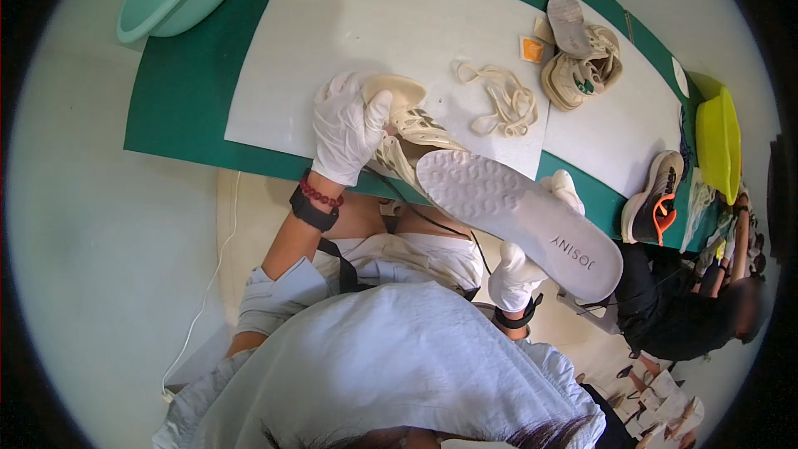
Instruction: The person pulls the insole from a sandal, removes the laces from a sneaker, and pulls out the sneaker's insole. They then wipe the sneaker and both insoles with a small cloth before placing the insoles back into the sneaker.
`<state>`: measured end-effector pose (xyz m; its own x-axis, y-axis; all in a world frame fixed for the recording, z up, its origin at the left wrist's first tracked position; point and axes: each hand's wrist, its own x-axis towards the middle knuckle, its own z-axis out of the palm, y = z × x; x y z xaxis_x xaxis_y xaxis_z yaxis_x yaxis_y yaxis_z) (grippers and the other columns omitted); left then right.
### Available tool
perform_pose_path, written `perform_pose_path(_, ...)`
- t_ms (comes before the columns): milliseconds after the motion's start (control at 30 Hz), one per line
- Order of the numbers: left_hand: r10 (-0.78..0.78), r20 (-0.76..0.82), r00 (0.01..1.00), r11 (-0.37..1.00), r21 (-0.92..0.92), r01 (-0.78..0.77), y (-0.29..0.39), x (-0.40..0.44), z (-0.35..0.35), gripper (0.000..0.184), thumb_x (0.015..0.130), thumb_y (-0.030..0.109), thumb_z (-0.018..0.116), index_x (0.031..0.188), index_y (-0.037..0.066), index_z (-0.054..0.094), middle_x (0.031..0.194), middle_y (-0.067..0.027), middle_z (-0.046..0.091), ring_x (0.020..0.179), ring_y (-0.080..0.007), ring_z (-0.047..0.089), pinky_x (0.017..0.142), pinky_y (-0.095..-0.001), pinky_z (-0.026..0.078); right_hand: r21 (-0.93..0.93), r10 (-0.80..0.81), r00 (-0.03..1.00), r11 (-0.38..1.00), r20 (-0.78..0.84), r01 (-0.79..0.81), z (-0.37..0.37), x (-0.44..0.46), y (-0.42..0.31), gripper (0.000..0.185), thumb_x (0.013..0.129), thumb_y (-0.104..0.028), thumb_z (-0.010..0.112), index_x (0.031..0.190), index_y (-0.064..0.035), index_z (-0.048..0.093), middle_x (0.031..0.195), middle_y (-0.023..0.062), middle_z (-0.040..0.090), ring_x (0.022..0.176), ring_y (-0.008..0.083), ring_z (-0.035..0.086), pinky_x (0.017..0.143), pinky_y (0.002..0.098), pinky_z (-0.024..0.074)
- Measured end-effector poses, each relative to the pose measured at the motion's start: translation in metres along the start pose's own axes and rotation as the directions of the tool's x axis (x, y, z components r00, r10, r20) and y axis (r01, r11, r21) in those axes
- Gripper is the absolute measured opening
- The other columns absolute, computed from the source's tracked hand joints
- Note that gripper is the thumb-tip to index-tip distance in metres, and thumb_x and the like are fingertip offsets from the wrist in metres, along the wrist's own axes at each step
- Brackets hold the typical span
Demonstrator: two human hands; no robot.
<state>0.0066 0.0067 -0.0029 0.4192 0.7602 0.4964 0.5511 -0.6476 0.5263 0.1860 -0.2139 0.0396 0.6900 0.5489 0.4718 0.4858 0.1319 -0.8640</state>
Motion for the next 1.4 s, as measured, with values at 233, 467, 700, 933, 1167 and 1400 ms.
perform_pose_path(233, 0.014, 0.003, 1.0, 0.999, 0.033, -0.015, -0.005, -0.003, 0.003, 0.046, 0.103, 0.045, 0.054, 0.11, 0.003, 0.068, 0.104, -0.0157, 0.068, 0.104, -0.0396, 0.061, 0.093, -0.0496, 0.044, 0.458, 0.454, 0.887, 0.807, -0.078, -0.373, -0.005, 0.013, 0.021, 0.093, 0.085, -0.049, 0.082, 0.149, 0.0064, 0.045, 0.15, 0.0191, 0.051, 0.136, 0.0279, 0.052, 0.111, 0.0436, 0.0459)
perform_pose_path(467, -0.017, -0.069, 0.997, 0.991, -0.135, 0.007, 0.021, -0.003, -0.029, 0.03, 0.094, 0.031, 0.071, 0.111, 0.007, 0.073, 0.1, -0.009, 0.066, 0.095, -0.0327, 0.058, 0.087, -0.0434, 0.045, 0.65, 0.593, 0.805, 0.607, 0.012, -0.457, -0.015, 0.012, 0.027, 0.079, 0.095, -0.044, 0.073, 0.151, 0.0036, 0.044, 0.152, 0.0157, 0.05, 0.139, 0.0224, 0.051, 0.116, 0.0404, 0.0409)
perform_pose_path(700, -0.081, -0.061, 0.995, 0.938, -0.343, 0.055, 0.066, -0.011, -0.053, 0.032, 0.08, 0.012, 0.084, 0.111, 0.01, 0.075, 0.094, -0.0068, 0.066, 0.081, -0.0252, 0.061, 0.074, -0.0377, 0.05, 0.541, 0.494, 0.863, 0.756, -0.106, -0.367, -0.009, 0.013, 0.011, 0.08, 0.097, -0.048, 0.067, 0.152, 0.0048, 0.042, 0.154, 0.015, 0.048, 0.141, 0.0237, 0.047, 0.118, 0.0408, 0.0387)
perform_pose_path(933, 0.166, 0.094, 0.982, 0.982, -0.104, -0.157, 0.077, -0.012, -0.056, 0.027, 0.079, 0.011, 0.081, 0.104, 0.011, 0.072, 0.095, -0.0069, 0.067, 0.086, -0.0287, 0.064, 0.077, -0.0404, 0.052, 0.448, 0.382, 0.905, 0.853, -0.189, -0.266, -0.022, 0.022, 0.006, 0.08, 0.093, -0.033, 0.078, 0.152, 0.0066, 0.041, 0.155, 0.0164, 0.047, 0.14, 0.027, 0.049, 0.117, 0.0472, 0.0428)
perform_pose_path(1167, 0.3, 0.298, 0.906, 0.932, 0.112, -0.346, 0.101, -0.005, -0.077, 0.029, 0.08, 0.029, 0.08, 0.099, 0.01, 0.069, 0.09, -0.0069, 0.065, 0.086, -0.0301, 0.062, 0.082, -0.0429, 0.047, 0.412, 0.414, 0.901, 0.849, -0.131, -0.33, -0.022, 0.021, 0.012, 0.078, 0.091, -0.026, 0.08, 0.151, 0.0063, 0.043, 0.151, 0.0185, 0.05, 0.139, 0.0273, 0.05, 0.117, 0.0457, 0.042)
perform_pose_path(1400, 0.147, 0.278, 0.949, 0.954, 0.215, -0.21, 0.107, -0.013, -0.05, 0.031, 0.082, 0.037, 0.078, 0.091, 0.01, 0.066, 0.083, -0.0074, 0.061, 0.085, -0.03, 0.059, 0.084, -0.0441, 0.045, 0.401, 0.228, 0.974, 0.891, 0.009, -0.213, -0.011, 0.024, 0.015, 0.09, 0.083, -0.027, 0.089, 0.153, 0.0038, 0.042, 0.149, 0.0171, 0.052, 0.138, 0.0269, 0.051, 0.117, 0.0417, 0.04)
